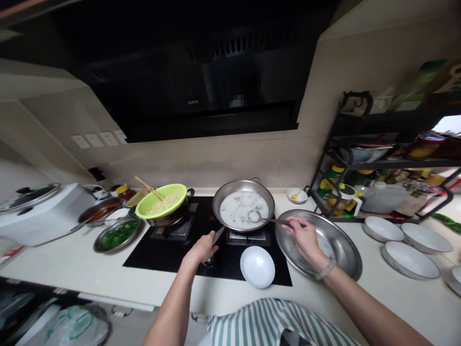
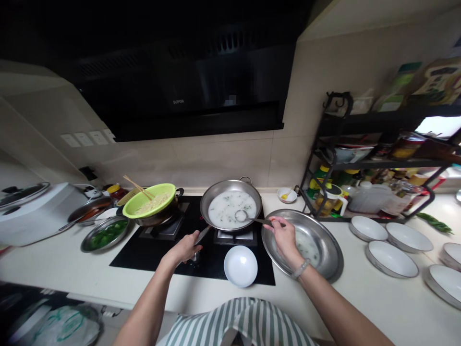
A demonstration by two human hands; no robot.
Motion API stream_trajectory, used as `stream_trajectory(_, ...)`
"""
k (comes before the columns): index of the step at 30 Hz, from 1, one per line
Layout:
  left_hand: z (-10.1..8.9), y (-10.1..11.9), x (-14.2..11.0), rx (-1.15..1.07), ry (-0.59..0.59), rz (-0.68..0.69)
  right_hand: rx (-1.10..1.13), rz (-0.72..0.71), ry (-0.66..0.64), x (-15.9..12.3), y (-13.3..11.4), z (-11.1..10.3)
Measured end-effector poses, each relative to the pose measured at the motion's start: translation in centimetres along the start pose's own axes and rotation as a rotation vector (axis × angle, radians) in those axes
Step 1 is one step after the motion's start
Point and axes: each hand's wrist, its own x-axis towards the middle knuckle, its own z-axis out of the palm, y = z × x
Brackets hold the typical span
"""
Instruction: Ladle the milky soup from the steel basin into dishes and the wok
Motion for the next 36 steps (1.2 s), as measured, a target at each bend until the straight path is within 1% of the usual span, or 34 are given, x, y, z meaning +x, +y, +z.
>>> stream_trajectory(13,-0.1,0.1,-0.1,0.007,-0.014,0.003,0.029,0.012,0.004,0.2,-0.5,-0.7)
stream_trajectory(16,-0.1,0.1,-0.1,0.009,-0.027,-0.013,0.034,0.013,0.011,0.3,-1.0,-1.0)
stream_trajectory(19,-0.1,0.1,-0.1,-0.003,-0.027,-0.006,0.036,0.010,0.014,0.4,-2.1,-1.9)
stream_trajectory(22,-0.2,0.2,-0.2,-0.004,-0.013,0.000,0.064,0.043,0.051,0.4,-3.7,-3.6)
stream_trajectory(25,-0.3,0.4,-0.4,0.024,-0.001,-0.006,0.085,0.071,0.111,0.3,-5.0,-6.1)
stream_trajectory(27,-0.3,0.4,-0.4,0.034,0.007,0.002,0.074,0.050,0.161,0.2,-5.5,-8.0)
stream_trajectory(30,-0.2,0.1,-0.2,0.034,0.013,0.008,0.033,0.010,0.235,0.0,-5.2,-10.4)
stream_trajectory(33,0.1,-0.2,0.1,0.038,0.014,0.001,-0.030,-0.013,0.322,-0.5,-4.1,-12.4)
stream_trajectory(35,0.2,-0.4,0.2,0.036,0.010,0.000,-0.169,-0.014,0.337,-1.1,-3.3,-13.5)
stream_trajectory(36,0.3,-0.4,0.3,0.033,0.005,0.000,-0.278,-0.021,0.316,-1.4,-2.9,-14.0)
